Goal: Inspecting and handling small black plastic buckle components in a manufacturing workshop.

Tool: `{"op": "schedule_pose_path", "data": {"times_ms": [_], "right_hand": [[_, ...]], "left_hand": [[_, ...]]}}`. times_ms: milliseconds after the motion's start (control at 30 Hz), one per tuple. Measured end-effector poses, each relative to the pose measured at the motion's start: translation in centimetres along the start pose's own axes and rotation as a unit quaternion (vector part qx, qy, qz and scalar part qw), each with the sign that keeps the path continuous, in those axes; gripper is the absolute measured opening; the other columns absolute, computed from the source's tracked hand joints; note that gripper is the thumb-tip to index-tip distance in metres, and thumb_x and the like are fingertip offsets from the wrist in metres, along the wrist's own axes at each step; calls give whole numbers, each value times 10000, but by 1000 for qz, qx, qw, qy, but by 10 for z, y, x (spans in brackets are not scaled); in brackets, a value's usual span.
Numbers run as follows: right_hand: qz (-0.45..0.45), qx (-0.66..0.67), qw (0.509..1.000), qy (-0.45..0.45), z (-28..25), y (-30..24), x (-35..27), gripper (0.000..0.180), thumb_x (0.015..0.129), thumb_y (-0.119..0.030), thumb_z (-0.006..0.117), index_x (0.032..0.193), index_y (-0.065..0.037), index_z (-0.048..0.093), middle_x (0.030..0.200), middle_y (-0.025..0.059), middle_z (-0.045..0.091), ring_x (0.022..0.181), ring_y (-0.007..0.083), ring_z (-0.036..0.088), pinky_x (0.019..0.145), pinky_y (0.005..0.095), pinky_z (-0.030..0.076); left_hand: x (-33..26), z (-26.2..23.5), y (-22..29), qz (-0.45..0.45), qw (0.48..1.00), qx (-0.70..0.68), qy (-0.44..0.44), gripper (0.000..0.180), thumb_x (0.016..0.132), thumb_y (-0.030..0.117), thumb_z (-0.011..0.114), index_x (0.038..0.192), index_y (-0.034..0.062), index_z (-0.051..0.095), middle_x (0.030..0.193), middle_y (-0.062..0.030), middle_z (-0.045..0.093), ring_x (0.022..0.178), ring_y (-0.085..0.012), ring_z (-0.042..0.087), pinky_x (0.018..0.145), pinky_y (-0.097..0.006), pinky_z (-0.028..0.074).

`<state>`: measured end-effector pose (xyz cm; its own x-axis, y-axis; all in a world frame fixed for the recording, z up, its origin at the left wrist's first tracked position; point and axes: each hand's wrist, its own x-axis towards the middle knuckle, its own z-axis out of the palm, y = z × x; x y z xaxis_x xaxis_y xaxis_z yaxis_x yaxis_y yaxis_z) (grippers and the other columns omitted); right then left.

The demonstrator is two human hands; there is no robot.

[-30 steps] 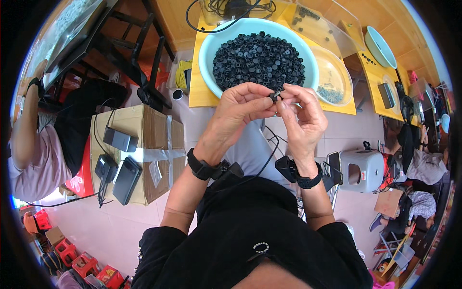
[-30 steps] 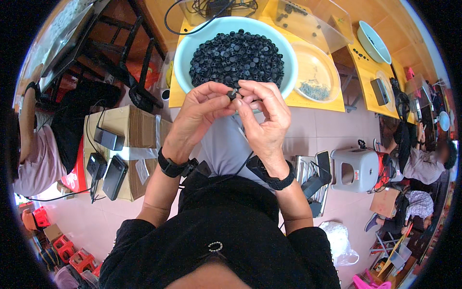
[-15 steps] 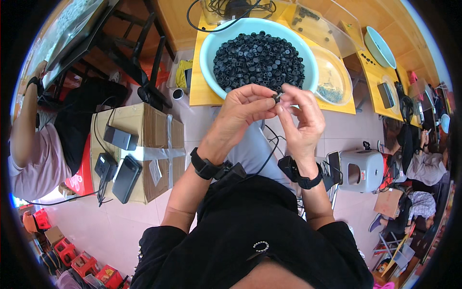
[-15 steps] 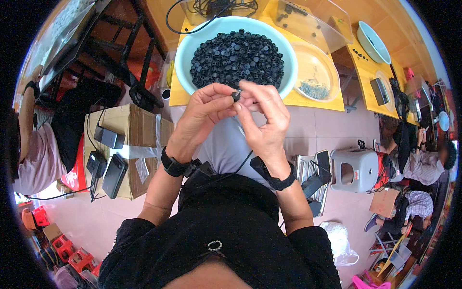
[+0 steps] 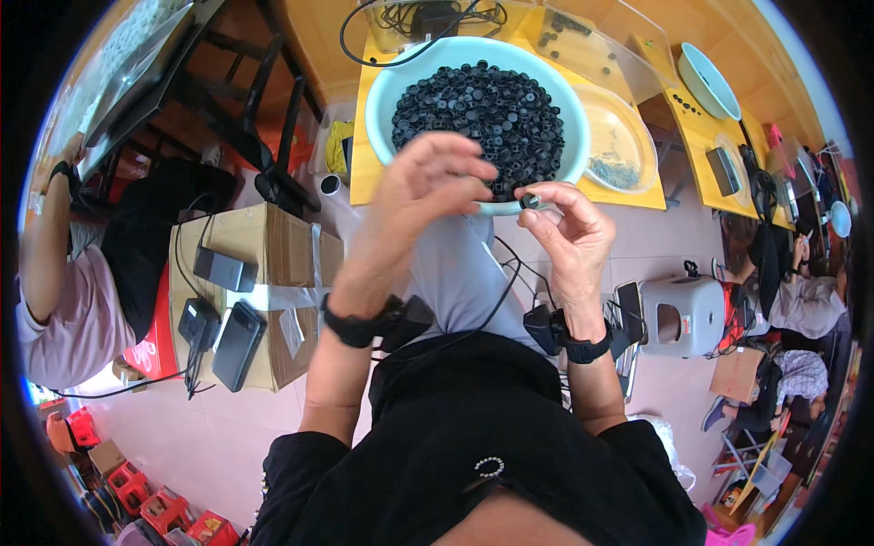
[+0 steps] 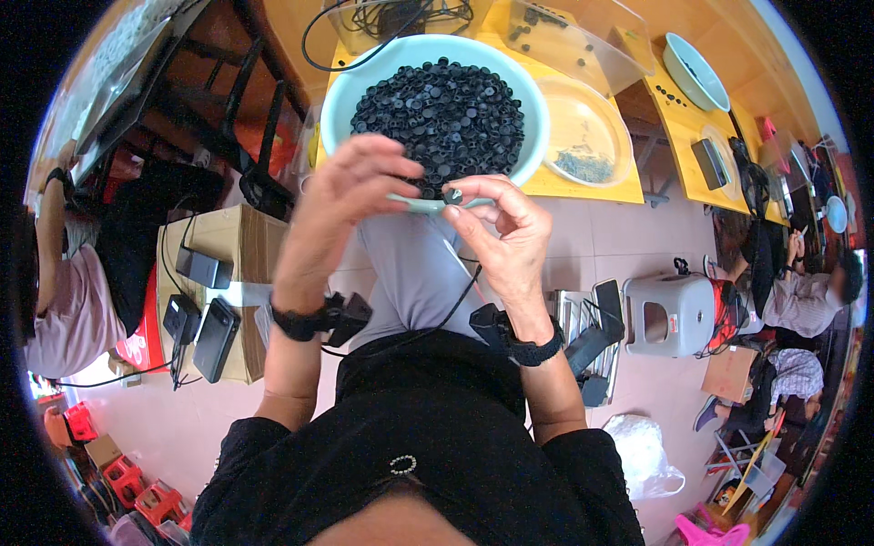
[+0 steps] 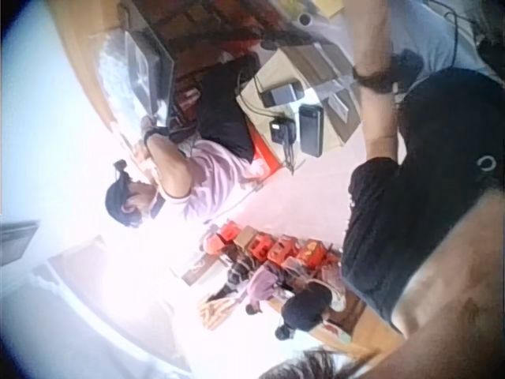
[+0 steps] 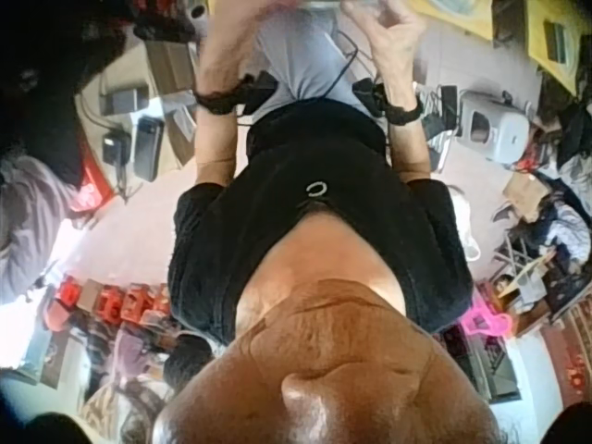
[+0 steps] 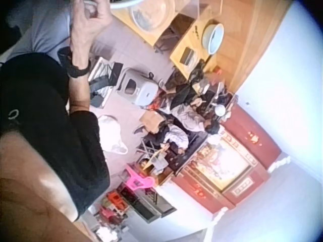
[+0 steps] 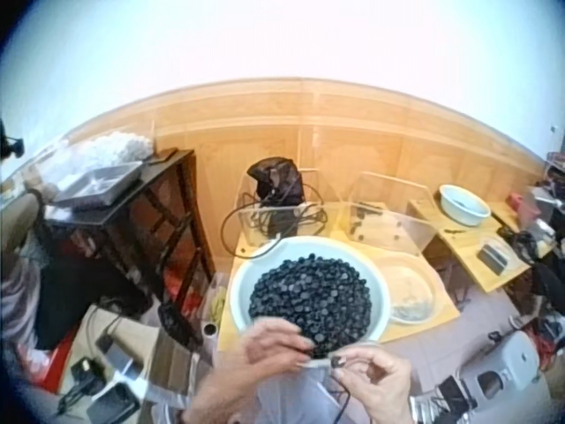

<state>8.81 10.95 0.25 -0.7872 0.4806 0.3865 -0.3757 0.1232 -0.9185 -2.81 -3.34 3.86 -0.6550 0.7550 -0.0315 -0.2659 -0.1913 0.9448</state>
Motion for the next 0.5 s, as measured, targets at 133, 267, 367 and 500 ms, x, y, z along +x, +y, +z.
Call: {"op": "schedule_pose_path", "data": {"times_ms": [133,267,367,500], "right_hand": [[70,29,997,33,-2,-7,-4,214,753,69,627,965,43,608,947,108,619,841,143,599,710,232,498],[107,-6,994,25,-3,-10,-5,199,756,85,612,953,52,609,939,101,628,827,109,598,713,208,495],[90,-47,994,28,-8,-16,-11,199,746,66,629,943,44,616,927,90,636,826,105,597,703,211,497],[143,-40,988,49,-8,-20,-15,187,749,87,618,932,53,612,928,109,642,807,121,615,680,215,509]], "left_hand": [[-37,-5,62,230,966,19,-112,820,684,317,719,1310,-11,303,1150,-242,503,922,-269,598,751,-346,526],[-34,10,78,284,889,238,-270,767,704,301,695,1296,-11,321,1138,-239,513,911,-263,603,739,-337,527],[-9,13,79,324,838,360,-250,727,720,289,678,1285,-11,334,1129,-236,519,902,-259,607,729,-329,529],[42,-2,91,350,796,466,-167,674,740,274,654,1271,-10,351,1117,-232,529,891,-254,613,716,-320,530]]}}
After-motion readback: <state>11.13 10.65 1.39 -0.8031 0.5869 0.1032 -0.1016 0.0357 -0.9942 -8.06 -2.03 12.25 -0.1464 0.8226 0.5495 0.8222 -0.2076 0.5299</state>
